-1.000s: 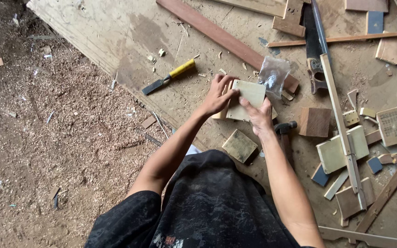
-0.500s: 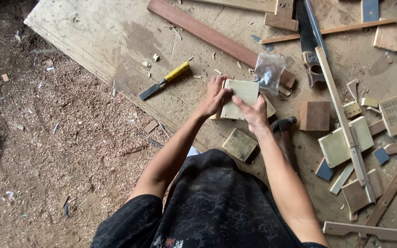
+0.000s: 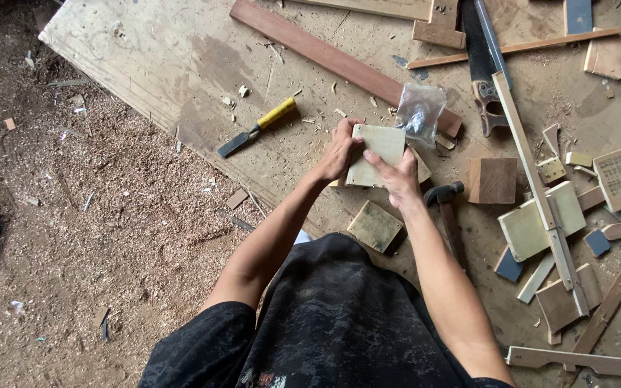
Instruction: The person assembles small wooden blocks by aligning them and tapping with a hammer. They then handle a longer wooden plank, aligning it with other pieces and tapping it into place. The person repeatedly picks up, aligns, and hammers wooden components on a cluttered workbench.
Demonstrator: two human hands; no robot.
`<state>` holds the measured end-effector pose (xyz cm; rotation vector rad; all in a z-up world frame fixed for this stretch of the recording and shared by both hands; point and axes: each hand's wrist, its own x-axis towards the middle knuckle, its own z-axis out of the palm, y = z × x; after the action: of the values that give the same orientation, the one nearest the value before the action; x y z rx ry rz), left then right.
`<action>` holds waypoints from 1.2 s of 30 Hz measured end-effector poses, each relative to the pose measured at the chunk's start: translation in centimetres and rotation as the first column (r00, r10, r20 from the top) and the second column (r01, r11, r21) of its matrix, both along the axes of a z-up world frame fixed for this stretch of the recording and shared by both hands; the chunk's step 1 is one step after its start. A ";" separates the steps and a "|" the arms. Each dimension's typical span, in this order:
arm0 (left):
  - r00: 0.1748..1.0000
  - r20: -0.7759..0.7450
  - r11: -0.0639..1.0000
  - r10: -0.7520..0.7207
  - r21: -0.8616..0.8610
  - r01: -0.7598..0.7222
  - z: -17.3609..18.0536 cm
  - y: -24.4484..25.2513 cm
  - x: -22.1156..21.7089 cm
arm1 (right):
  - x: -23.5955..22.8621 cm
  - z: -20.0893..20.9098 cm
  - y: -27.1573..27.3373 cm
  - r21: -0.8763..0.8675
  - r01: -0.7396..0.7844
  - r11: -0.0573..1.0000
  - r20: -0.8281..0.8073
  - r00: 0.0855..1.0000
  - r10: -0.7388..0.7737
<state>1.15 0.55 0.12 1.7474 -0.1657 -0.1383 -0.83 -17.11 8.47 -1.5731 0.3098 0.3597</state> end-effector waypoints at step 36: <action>0.998 -0.056 0.999 -0.010 -0.049 0.008 0.2 0.1 0.2 | 0.0 1.4 0.4 0.079 -0.037 0.996 0.045 0.998 0.033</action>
<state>1.34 0.62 0.30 1.6925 -0.1345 -0.1887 -0.81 -16.73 9.86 -1.5076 0.2315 0.3602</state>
